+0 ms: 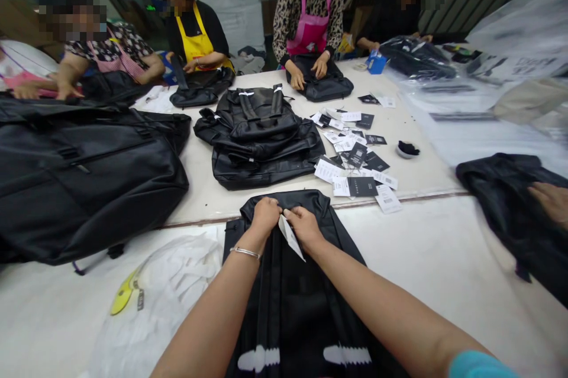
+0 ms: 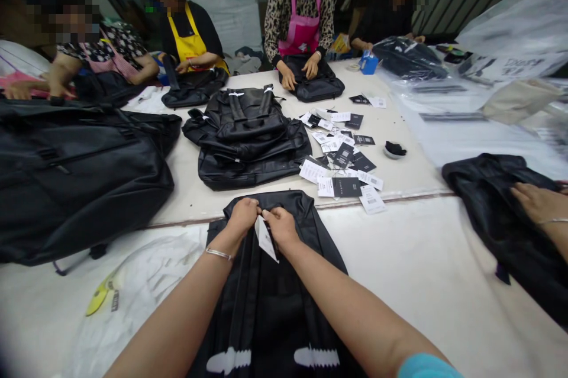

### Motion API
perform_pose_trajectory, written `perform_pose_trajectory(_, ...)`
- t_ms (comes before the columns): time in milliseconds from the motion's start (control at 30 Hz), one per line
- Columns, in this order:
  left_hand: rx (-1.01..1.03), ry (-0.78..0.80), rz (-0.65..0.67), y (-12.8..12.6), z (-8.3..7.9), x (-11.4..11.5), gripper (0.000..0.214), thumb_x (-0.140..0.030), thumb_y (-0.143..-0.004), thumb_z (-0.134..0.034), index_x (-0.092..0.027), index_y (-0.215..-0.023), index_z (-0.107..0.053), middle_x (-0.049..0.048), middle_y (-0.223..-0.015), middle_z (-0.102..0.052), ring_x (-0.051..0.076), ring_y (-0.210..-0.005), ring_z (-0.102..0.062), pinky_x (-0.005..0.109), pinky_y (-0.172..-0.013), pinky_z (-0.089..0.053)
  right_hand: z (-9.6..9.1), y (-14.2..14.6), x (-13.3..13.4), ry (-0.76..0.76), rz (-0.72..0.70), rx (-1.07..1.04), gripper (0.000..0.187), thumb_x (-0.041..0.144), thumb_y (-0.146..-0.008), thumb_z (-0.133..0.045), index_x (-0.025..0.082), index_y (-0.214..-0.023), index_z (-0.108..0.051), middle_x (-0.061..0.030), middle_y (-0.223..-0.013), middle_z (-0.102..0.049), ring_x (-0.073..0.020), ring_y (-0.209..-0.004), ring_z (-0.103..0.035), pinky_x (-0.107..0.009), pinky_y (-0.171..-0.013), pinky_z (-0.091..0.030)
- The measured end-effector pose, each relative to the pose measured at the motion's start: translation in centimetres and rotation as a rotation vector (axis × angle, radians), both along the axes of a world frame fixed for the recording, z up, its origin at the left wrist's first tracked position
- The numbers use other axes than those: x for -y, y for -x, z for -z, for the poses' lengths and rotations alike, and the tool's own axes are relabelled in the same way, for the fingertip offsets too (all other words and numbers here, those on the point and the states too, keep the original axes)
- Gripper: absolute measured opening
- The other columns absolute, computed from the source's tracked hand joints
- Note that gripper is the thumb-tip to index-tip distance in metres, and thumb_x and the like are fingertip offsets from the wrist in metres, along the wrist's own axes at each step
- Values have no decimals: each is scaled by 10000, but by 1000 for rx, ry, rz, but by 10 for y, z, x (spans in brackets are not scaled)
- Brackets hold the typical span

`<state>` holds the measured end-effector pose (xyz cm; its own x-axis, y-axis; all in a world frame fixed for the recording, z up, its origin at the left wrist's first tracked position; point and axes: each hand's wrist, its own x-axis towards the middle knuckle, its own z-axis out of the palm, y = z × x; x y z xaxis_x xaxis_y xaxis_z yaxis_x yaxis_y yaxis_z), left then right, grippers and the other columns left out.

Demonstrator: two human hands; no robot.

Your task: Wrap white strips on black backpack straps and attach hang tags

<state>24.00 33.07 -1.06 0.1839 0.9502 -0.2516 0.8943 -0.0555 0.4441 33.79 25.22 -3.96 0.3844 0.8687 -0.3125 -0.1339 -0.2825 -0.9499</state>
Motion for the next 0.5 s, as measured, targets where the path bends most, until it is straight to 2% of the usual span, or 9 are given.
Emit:
perform_pose_trajectory(100, 33, 62, 47, 8, -2, 10, 308, -182, -944, -347, -163, -903, -652, 86, -783, -714, 169, -711, -682, 254, -642, -491, 3, -3, -1, -13, 17, 265, 263, 426, -717, -643, 172, -679, -587, -5, -601, -599, -154, -576, -534, -266, -560, -403)
perform_pose_trajectory(233, 18, 15, 61, 8, -7, 27, 253, -188, -930, -392, -127, -904, -636, 160, -911, -705, 226, -881, -680, 287, -741, -482, 5, -1, -4, -81, 32, 525, 141, 315, -751, -612, 179, -786, -626, -54, -759, -659, -194, -728, -598, -320, -736, -464)
perform_pose_trajectory(300, 1, -18, 48, 5, -8, 37, 243, -200, -933, -392, -99, -944, -613, 196, -931, -691, 258, -905, -676, 312, -748, -474, 3, 0, -6, -92, 18, 577, 141, 300, -759, -603, 178, -820, -637, -72, -810, -668, -210, -796, -611, -340, -797, -465)
perform_pose_trajectory(400, -28, -65, -6, 2, -4, 48, 264, -207, -957, -340, -82, -1012, -566, 194, -884, -689, 266, -831, -687, 322, -685, -464, -2, -1, -3, -53, 43, 451, 275, 335, -752, -631, 162, -966, -641, -77, -845, -687, -211, -824, -637, -345, -824, -476)
perform_pose_trajectory(500, -23, -117, -56, 0, 2, 51, 239, -191, -962, -335, -94, -1009, -548, 184, -898, -693, 260, -829, -688, 315, -676, -453, -5, -5, 11, 65, 51, 132, 445, 327, -684, -694, 143, -1082, -615, -70, -837, -702, -203, -759, -654, -327, -735, -503)
